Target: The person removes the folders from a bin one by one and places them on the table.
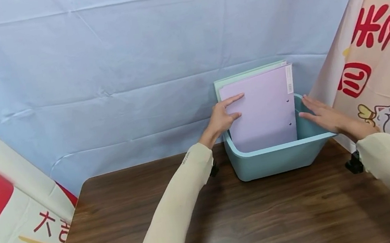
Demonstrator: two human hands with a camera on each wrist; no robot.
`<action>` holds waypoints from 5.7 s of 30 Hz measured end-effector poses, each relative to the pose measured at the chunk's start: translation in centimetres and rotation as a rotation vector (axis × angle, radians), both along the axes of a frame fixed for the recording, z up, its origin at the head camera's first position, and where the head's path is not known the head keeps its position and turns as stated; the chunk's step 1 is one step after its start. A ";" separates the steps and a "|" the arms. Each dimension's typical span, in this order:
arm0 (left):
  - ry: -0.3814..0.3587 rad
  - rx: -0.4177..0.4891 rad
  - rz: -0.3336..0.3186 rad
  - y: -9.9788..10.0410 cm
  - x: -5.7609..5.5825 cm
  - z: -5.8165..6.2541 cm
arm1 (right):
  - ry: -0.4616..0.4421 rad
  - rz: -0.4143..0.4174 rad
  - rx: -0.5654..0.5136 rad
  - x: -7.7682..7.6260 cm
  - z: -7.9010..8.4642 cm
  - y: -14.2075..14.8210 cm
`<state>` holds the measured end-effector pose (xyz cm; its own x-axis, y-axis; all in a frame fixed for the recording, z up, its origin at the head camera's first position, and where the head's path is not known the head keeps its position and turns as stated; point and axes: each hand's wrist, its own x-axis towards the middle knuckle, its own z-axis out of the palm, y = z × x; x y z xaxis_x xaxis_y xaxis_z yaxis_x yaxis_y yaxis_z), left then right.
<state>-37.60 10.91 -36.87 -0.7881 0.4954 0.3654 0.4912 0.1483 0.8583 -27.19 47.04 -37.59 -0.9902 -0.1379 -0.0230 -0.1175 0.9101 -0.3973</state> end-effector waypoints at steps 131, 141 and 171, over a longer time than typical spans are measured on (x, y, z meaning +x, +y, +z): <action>0.034 1.120 0.287 -14.4 7.9 3.6 | 0.009 0.050 -0.047 -0.1 0.0 0.5; 0.004 1.096 0.287 -17.1 9.0 4.2 | 0.014 0.056 -0.037 -0.2 0.0 0.5; -0.047 0.919 0.235 -29.2 10.7 6.0 | 0.011 0.044 -0.032 0.1 0.1 0.6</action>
